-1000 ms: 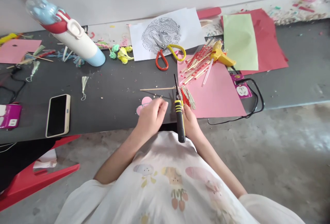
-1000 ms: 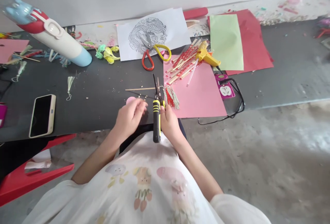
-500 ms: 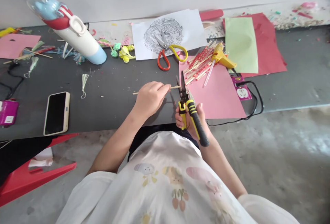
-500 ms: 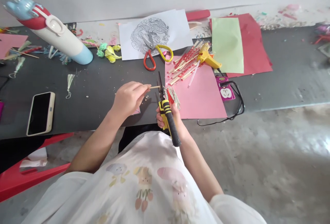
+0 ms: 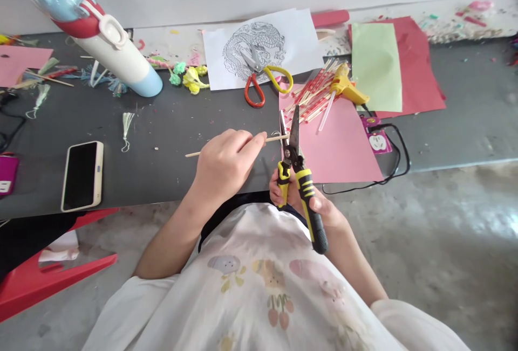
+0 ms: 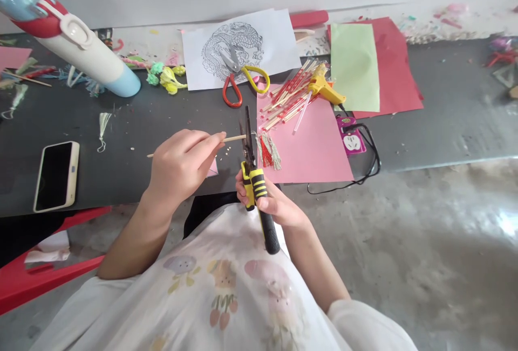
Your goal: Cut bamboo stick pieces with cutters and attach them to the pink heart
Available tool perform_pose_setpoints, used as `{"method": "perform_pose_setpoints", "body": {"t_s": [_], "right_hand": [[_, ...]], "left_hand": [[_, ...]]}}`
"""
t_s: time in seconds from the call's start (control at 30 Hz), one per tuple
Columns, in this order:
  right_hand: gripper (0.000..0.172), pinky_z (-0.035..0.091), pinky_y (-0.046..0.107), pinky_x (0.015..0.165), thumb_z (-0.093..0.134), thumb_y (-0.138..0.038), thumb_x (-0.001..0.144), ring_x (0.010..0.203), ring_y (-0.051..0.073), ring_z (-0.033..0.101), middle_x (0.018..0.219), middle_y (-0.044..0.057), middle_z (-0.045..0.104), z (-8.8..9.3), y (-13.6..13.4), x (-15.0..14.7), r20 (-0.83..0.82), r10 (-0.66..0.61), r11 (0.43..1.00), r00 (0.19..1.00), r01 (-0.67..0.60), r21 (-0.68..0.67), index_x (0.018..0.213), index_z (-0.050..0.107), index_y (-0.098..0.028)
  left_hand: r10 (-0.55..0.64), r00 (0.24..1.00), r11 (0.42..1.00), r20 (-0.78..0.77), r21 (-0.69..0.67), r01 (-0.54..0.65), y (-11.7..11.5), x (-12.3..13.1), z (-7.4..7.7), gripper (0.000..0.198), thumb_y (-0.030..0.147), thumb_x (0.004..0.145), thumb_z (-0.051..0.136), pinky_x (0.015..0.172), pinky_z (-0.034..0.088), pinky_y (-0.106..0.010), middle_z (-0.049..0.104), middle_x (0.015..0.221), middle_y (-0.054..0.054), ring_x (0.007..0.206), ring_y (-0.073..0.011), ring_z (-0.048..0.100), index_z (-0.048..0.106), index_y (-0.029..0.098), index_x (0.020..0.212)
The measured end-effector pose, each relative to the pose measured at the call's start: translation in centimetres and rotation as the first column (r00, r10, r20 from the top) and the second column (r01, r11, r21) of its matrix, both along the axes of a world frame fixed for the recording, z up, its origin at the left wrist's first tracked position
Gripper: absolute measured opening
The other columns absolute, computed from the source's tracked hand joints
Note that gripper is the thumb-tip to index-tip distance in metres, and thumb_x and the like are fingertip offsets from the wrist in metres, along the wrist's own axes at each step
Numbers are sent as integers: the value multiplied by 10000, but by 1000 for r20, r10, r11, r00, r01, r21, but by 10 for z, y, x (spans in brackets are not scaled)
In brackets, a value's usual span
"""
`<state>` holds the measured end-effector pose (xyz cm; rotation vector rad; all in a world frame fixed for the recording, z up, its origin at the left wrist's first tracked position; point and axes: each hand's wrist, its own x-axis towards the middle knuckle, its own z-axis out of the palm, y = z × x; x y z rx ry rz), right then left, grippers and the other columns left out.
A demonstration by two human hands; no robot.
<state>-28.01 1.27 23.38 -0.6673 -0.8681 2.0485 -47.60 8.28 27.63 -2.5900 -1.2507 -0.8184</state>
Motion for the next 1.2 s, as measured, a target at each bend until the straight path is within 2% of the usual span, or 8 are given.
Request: {"method": "perform_pose_setpoints", "body": {"t_s": [0.33,0.5,0.87,1.2], "right_hand": [[587,333,341,693,702,-593,698,757,169,387,909,33,412,-1,-2,2,107,-17,1000,994,15,19,1127,501,-245],[585,326,341,710,699,-600,723,767,163,391,939,34,407,-2,-4,1,80,-14,1000,997,13,11,1151,501,-253],[549,310,333,691,670,-582,741,750,165,374,912,30,410,-5,-3,2,77,-29,999,997,28,26,1131,503,-234],[471,339,311,647,669,-535,715,688,151,384,818,8,416,-1,-4,-3,111,-107,987,988,119,-111,1038,549,-215]], "left_hand": [[-1,999,1000,-37,10,1,-5,-2,3,223,199,978,489,640,391,-290,663,771,-39,685,-154,549,706,174,1025],[19,996,999,-84,40,-15,-6,0,4,245,208,987,472,626,388,-286,659,745,-30,667,-152,532,713,170,965],[18,995,999,-102,29,-15,-7,-1,2,233,184,980,478,627,397,-289,672,779,-38,693,-158,552,702,162,1041],[28,993,998,-112,-54,-34,-5,0,-5,275,167,984,434,626,387,-304,647,762,-43,700,-170,553,695,174,1070]]}}
